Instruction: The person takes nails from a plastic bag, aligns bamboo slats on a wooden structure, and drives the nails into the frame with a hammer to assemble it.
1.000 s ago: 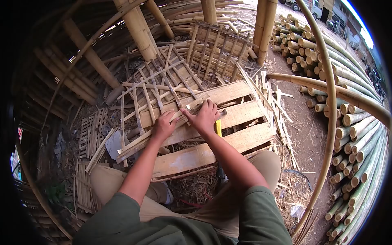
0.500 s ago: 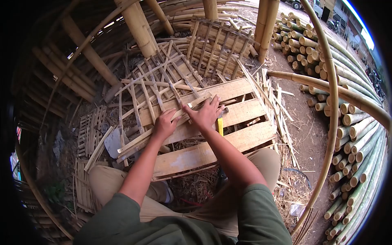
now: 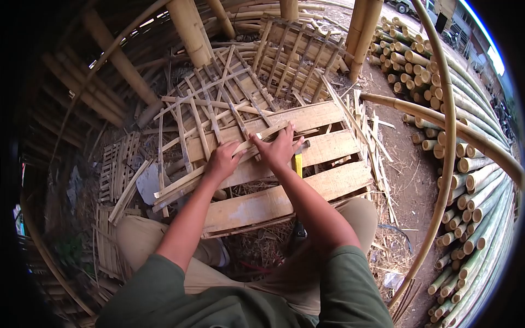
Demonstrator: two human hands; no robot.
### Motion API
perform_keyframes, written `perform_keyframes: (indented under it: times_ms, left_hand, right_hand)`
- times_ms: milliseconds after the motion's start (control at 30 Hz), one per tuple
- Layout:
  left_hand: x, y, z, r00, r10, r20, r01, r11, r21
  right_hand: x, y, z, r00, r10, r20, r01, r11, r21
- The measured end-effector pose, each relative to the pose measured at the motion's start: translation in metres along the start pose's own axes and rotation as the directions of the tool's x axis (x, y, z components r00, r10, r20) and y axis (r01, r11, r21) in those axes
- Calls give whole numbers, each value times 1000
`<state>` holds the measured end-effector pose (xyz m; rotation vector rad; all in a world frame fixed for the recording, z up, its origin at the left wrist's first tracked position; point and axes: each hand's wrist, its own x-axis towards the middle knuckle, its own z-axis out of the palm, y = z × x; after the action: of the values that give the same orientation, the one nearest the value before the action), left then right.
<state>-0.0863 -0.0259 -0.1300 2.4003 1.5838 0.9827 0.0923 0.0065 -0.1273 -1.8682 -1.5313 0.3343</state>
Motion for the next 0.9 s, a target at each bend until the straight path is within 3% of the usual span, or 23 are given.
perform_keyframes:
  times_ms: [400,500,567,600,667,733,900]
  left_hand:
    - [1,3,-3,1000,-20,16,20,999,-29]
    - [2,5,-4,1000,-20,-10,19,999,-35]
    - [3,5,-5,999,-21,-27,20,999,-37]
    - [5,4,-5,999,-34,-23,32,998,-56]
    - [8,9,-8,999,-44,-21,42,996,-80]
    - [9,19,-15,982,-188,21,189,974,-126]
    - [12,1,-1,985,-170,-33,164,977,-137]
  right_hand:
    - [2,2,3,1000,-10,3,10,1000,-7]
    - [2,-2,-12,999,-13,48,14,999,-38]
    - [4,0,-26,978,-63,198,54,997,48]
    - [5,6,-25,979,-64,195,55,997,49]
    - [5,20,-16,964,-265,31,267,960,-84]
    - [8,28,-9,963,-269,8,268,960,-76]
    - [7,31,-5,961,-277,-28,275,960,-43]
